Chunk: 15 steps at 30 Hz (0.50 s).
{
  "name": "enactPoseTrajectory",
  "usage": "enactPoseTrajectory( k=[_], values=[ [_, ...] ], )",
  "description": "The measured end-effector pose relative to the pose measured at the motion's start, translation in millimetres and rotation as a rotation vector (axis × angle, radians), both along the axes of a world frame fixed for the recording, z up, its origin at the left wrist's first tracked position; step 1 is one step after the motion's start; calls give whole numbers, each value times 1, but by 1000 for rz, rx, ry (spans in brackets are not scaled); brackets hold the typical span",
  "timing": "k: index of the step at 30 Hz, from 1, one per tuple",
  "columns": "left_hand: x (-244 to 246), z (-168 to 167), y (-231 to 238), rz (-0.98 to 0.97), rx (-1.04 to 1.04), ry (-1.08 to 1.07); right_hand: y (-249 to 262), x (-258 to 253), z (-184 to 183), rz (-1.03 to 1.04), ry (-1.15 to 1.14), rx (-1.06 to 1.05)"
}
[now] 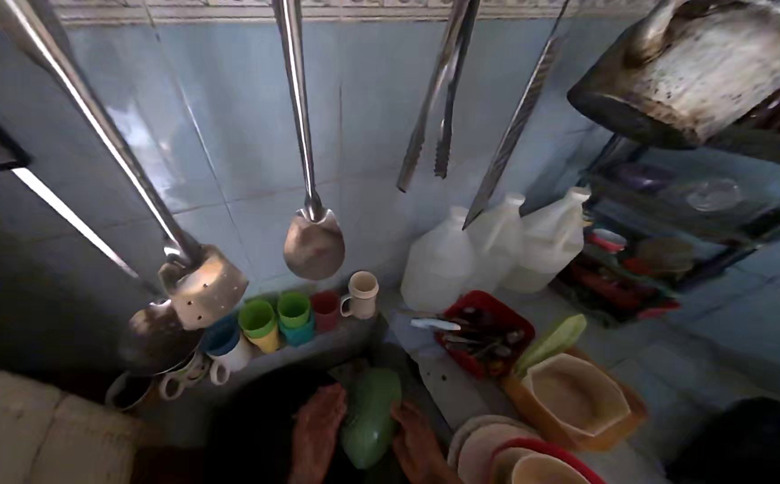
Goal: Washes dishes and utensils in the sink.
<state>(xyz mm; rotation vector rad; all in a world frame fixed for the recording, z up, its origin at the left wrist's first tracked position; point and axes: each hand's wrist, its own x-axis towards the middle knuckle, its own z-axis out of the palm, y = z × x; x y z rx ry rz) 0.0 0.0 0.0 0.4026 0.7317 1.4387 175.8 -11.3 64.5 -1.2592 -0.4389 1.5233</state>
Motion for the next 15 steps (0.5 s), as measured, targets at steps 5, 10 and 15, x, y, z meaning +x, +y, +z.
enactPoseTrajectory(
  k=[5, 10, 15],
  values=[
    [27, 53, 0, -99, 305, 1300, -5, -41, 14, 298, -172, 123],
    [-23, 79, 26, -48, -177, 939, -26, -41, 32, 496, -183, 341],
    [15, 57, -11, 111, 139, 1163, -15, -29, 27, 211, 35, 247]
  ],
)
